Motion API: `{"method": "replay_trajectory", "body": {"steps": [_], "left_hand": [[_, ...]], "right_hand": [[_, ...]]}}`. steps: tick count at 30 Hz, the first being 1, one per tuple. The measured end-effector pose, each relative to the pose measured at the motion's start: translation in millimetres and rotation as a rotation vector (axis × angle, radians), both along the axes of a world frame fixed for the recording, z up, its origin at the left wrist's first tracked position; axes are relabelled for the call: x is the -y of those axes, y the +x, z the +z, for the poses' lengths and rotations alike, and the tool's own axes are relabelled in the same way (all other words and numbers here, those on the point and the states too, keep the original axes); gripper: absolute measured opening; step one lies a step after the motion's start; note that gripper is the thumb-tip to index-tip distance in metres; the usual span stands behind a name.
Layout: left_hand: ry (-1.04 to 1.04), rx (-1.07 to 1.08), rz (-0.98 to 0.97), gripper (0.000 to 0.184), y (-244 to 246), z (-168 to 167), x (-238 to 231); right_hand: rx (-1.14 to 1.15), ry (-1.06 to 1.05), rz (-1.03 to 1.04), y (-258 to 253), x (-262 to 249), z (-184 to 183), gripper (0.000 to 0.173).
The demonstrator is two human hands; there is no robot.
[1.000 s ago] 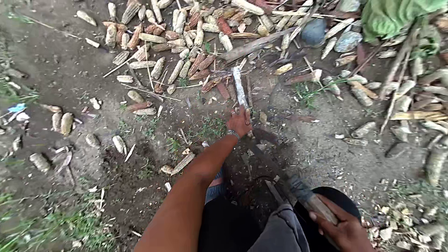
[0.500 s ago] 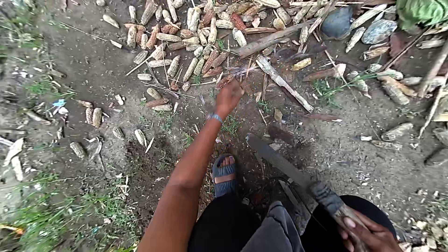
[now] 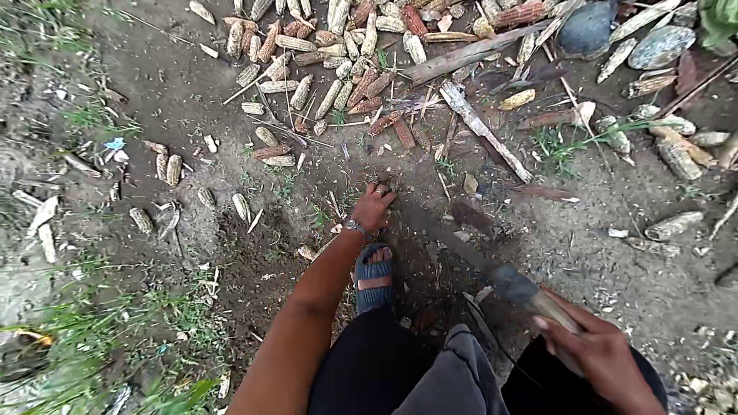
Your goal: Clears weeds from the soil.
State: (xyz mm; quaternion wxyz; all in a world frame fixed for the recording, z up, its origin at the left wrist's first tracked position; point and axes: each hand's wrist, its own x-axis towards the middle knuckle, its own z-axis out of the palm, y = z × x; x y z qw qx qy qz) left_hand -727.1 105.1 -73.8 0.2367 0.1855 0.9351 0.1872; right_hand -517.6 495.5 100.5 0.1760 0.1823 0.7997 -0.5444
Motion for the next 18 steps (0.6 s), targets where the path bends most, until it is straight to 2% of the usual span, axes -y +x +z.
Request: {"method": "replay_trajectory", "body": {"steps": [1, 2, 4, 7, 9, 12, 15, 18], "left_hand": [[0.034, -0.026, 0.032, 0.037, 3, -5, 9], [0.054, -0.024, 0.082, 0.031, 6, -7, 19], [0.060, 0.011, 0.223, 0.028, 11, -8, 36], [0.120, -0.031, 0.583, 0.030, 12, -3, 52], [0.117, -0.034, 0.737, 0.032, 14, 6, 54], [0.105, -0.026, 0.689, 0.033, 12, 12, 46], [0.154, -0.013, 0.646, 0.032, 8, 14, 29], [0.137, 0.062, 0.717, 0.035, -3, 18, 36]], "right_hand": [[0.115, -0.131, -0.111, 8, -10, 12, 0.045], [0.210, -0.229, -0.179, 14, -19, 19, 0.037], [0.326, -0.347, -0.240, 18, -21, 19, 0.030], [0.398, -0.339, -0.243, -10, 33, -14, 0.038], [0.410, -0.361, -0.259, -27, 76, -45, 0.034], [0.296, -0.339, -0.211, -22, 94, -61, 0.036], [0.119, -0.172, -0.052, -10, 74, -35, 0.054], [0.210, -0.301, -0.147, 9, 29, 0, 0.043]]}}
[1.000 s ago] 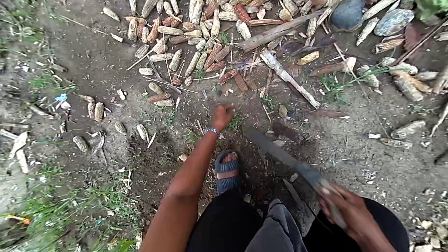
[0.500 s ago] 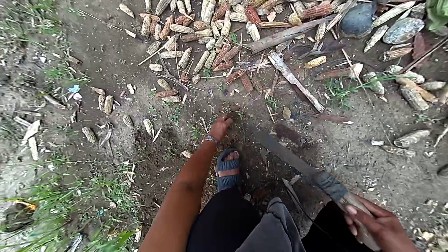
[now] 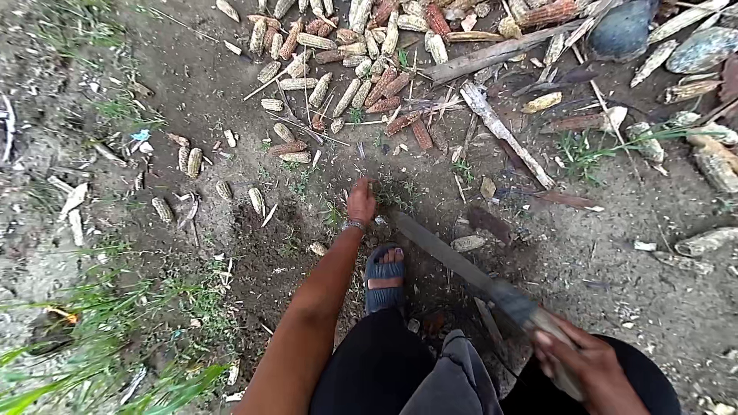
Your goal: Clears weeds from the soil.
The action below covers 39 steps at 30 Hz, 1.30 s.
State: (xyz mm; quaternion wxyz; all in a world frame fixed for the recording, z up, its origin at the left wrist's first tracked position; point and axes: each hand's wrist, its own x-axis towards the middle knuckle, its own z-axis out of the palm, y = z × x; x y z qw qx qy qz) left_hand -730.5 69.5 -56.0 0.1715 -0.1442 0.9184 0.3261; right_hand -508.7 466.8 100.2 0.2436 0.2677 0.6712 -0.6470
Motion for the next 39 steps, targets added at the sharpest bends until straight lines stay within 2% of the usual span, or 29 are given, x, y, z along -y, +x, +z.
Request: {"method": "replay_trajectory", "body": {"steps": [2, 4, 6, 8, 10, 11, 14, 16, 18, 22, 24, 25, 27, 31, 33, 36, 37, 39], "left_hand": [[-0.012, 0.042, 0.061, 0.036, -5, 1, 10], [-0.018, 0.054, 0.096, 0.036, -7, 0, 12], [-0.032, 0.104, 0.080, 0.045, -9, 0, -1], [-0.117, 0.188, 0.019, 0.062, -4, 4, -28], [-0.230, 0.209, -0.035, 0.075, 4, 7, -49], [-0.264, 0.212, -0.058, 0.076, 13, 4, -55], [-0.270, 0.179, -0.008, 0.060, 20, -6, -58], [-0.223, 0.245, 0.080, 0.052, 21, -6, -55], [-0.189, 0.297, 0.079, 0.050, 22, -7, -57], [-0.118, 0.261, 0.001, 0.039, 11, -23, -36], [-0.056, 0.222, 0.009, 0.035, 4, -19, -21], [-0.011, 0.193, 0.051, 0.034, 0, -15, -14], [0.072, 0.129, 0.171, 0.034, -12, -6, -9], [0.104, 0.070, 0.287, 0.033, -30, 6, -23], [0.043, 0.079, 0.273, 0.037, -31, 3, -31], [-0.105, 0.187, 0.112, 0.053, -32, 1, -46], [-0.165, 0.238, 0.055, 0.058, -34, 1, -49], [-0.249, 0.316, -0.012, 0.062, -39, 3, -52]], "right_hand": [[0.086, -0.060, -0.041, 4, -27, 8, 0.033], [0.159, -0.059, -0.073, -7, -28, -7, 0.031], [0.210, -0.042, -0.038, -37, -2, -41, 0.037], [0.167, -0.048, 0.052, -68, 30, -70, 0.036], [0.046, -0.004, 0.119, -80, 48, -81, 0.038], [-0.039, 0.057, 0.172, -70, 51, -78, 0.043], [-0.451, 0.406, 0.473, -45, 49, -69, 0.059], [-0.631, 0.540, 0.548, -31, 47, -67, 0.059], [-0.566, 0.504, 0.509, -22, 42, -55, 0.059], [-0.098, 0.035, 0.067, -10, 22, -17, 0.046], [0.025, -0.079, -0.062, -6, 7, -9, 0.035], [0.057, -0.104, -0.102, -9, 6, -12, 0.031], [0.093, -0.076, -0.101, -32, 20, -28, 0.036], [0.047, -0.060, -0.094, -80, 69, -76, 0.032], [-0.057, 0.030, -0.022, -66, 81, -76, 0.041], [-0.384, 0.473, 0.329, -48, 84, -65, 0.059], [-0.490, 0.600, 0.441, -45, 79, -64, 0.059], [-0.551, 0.691, 0.563, -41, 61, -59, 0.057]]}}
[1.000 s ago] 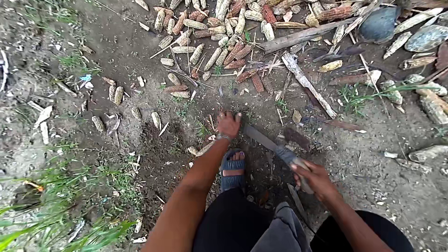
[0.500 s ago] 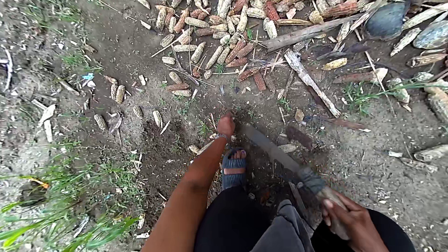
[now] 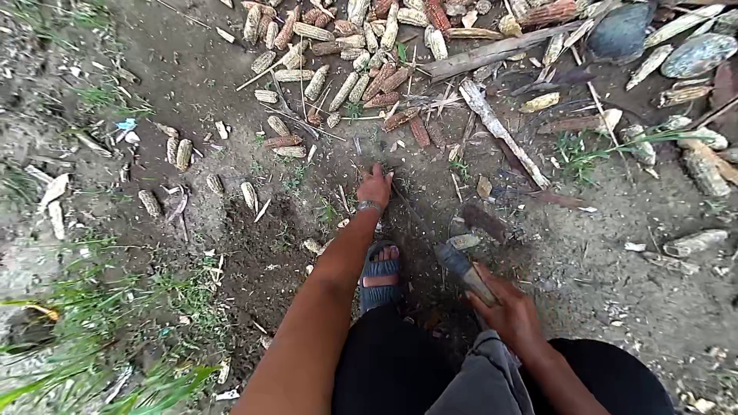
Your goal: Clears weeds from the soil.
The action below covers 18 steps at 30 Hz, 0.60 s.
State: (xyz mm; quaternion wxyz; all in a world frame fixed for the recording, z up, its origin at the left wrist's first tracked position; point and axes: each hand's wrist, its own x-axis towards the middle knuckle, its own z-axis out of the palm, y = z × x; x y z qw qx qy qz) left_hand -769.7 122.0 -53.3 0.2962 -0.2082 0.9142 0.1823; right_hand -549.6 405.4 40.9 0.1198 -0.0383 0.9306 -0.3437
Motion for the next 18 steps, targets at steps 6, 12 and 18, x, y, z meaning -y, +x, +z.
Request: {"method": "replay_trajectory", "body": {"steps": [6, 12, 18], "left_hand": [[-0.024, 0.193, -0.101, 0.059, -26, 18, -20], [0.047, 0.187, -0.253, 0.055, -26, 8, -6], [0.212, 0.033, -0.007, 0.040, -11, -2, 63]], "right_hand": [[0.333, -0.315, -0.293, 23, -42, 38, 0.062], [0.652, -0.685, -0.703, 26, -77, 63, 0.024], [0.830, -0.711, -0.637, -4, -83, 43, 0.027]]}}
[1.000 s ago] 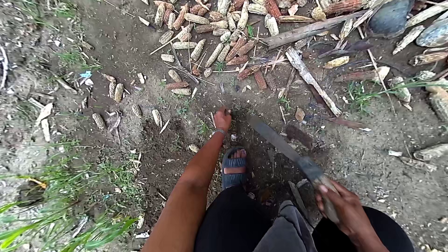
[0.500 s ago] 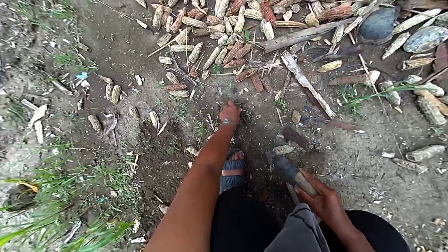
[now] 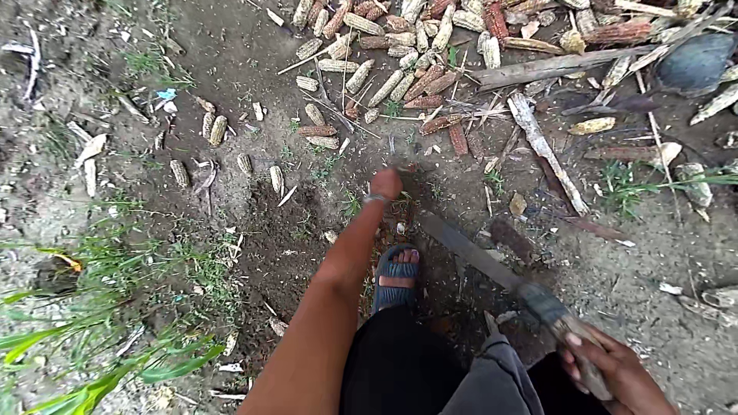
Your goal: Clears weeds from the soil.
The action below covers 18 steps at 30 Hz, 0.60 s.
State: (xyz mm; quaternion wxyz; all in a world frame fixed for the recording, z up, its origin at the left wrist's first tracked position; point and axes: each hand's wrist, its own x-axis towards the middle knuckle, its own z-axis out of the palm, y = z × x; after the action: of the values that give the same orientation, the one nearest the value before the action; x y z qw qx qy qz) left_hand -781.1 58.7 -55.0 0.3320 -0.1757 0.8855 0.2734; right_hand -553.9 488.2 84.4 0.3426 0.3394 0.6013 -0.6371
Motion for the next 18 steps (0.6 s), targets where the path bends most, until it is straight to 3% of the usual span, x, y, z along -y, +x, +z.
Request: {"method": "replay_trajectory", "body": {"steps": [2, 5, 7, 10, 11, 15, 18], "left_hand": [[0.052, -0.068, 0.225, 0.039, 12, 6, 42], [0.010, -0.098, 0.412, 0.042, 30, 14, 77], [-0.010, -0.061, 0.409, 0.040, 39, 17, 71], [-0.058, 0.011, 0.258, 0.046, 46, 17, 41], [-0.096, 0.048, 0.198, 0.047, 47, 17, 35], [-0.097, 0.043, 0.228, 0.048, 49, 10, 43], [-0.043, 0.004, 0.310, 0.050, 54, 5, 63]], "right_hand": [[0.010, 0.054, 0.064, -24, 43, -21, 0.038], [-0.108, 0.090, 0.113, -46, 104, -49, 0.037], [-0.311, 0.199, 0.240, -29, 114, -51, 0.045], [-0.804, 0.490, 0.624, -3, 100, -42, 0.059], [-0.821, 0.495, 0.630, 1, 93, -33, 0.060], [-0.337, 0.123, 0.201, 15, 47, 9, 0.051], [-0.082, -0.032, 0.011, 18, 32, -2, 0.036]]}}
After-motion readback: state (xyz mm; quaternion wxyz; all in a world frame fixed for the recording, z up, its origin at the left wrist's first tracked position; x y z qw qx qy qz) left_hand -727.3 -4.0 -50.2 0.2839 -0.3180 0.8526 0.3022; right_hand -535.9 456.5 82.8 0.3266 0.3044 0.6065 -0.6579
